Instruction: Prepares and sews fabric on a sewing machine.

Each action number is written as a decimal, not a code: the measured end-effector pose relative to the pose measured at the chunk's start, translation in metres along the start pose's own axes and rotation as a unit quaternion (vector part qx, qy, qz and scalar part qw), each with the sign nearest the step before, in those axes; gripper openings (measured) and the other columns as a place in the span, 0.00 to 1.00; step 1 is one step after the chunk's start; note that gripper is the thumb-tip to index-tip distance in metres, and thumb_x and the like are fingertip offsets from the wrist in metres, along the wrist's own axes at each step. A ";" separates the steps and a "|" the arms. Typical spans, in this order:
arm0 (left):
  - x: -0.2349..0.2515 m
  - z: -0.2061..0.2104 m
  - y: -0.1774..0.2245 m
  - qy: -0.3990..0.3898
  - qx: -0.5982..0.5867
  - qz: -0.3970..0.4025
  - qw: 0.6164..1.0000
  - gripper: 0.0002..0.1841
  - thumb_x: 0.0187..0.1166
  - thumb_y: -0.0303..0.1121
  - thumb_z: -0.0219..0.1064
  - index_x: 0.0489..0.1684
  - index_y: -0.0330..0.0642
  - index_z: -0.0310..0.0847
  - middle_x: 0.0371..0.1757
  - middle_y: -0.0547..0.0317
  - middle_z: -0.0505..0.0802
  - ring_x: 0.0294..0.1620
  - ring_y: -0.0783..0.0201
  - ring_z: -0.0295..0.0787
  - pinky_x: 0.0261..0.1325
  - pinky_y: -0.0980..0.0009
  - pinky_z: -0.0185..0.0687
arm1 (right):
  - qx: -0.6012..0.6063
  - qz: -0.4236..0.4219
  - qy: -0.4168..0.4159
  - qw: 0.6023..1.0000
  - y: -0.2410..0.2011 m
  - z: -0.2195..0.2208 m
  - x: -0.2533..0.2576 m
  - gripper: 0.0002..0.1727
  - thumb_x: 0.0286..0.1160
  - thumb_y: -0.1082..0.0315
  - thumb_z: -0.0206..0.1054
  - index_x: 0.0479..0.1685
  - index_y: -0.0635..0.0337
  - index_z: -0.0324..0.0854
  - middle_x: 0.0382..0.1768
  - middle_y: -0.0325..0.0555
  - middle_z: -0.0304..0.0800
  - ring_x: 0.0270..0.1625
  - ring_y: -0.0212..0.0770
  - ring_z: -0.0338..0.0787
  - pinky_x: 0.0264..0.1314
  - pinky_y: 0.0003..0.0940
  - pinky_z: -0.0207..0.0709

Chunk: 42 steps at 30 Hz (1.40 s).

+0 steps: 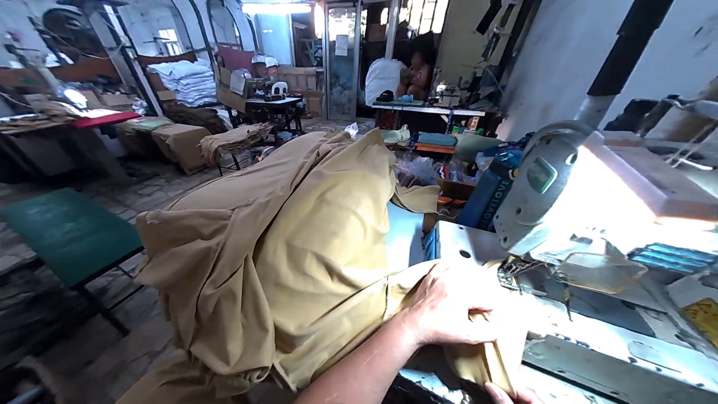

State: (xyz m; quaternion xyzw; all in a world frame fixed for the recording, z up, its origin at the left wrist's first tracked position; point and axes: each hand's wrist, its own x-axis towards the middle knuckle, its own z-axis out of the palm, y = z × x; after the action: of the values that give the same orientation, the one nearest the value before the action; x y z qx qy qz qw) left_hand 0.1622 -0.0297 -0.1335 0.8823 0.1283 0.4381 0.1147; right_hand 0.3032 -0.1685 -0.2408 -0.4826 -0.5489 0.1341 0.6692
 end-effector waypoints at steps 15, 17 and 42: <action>0.000 0.001 -0.001 -0.022 0.005 -0.007 1.000 0.09 0.63 0.34 0.72 0.15 0.41 0.87 0.22 0.55 0.90 0.33 0.56 0.89 0.49 0.53 0.79 | 0.016 0.026 -0.021 0.999 -0.006 -0.002 0.000 0.01 0.68 0.76 0.74 0.32 0.64 0.89 0.32 0.27 0.93 0.39 0.13 0.88 0.50 0.13 0.83; 0.000 0.001 -0.001 -0.023 0.009 -0.010 1.000 0.09 0.63 0.34 0.72 0.15 0.41 0.87 0.23 0.55 0.90 0.34 0.56 0.89 0.48 0.54 0.79 | 0.013 0.026 -0.022 0.999 -0.008 -0.002 0.000 0.01 0.68 0.76 0.73 0.32 0.64 0.89 0.33 0.27 0.93 0.40 0.12 0.88 0.51 0.13 0.83; -0.001 -0.001 -0.004 -0.033 -0.005 -0.014 0.999 0.13 0.65 0.36 0.70 0.13 0.41 0.82 0.19 0.55 0.86 0.31 0.57 0.86 0.50 0.55 0.75 | -0.019 0.003 -0.006 1.000 -0.008 0.002 0.001 0.04 0.67 0.72 0.75 0.30 0.64 0.89 0.31 0.28 0.93 0.37 0.10 0.87 0.48 0.09 0.81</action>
State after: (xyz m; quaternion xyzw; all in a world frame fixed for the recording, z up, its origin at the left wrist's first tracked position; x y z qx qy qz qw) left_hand 0.1608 -0.0260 -0.1351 0.8939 0.1348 0.4075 0.1291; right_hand 0.2993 -0.1708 -0.2344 -0.4963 -0.5539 0.1289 0.6560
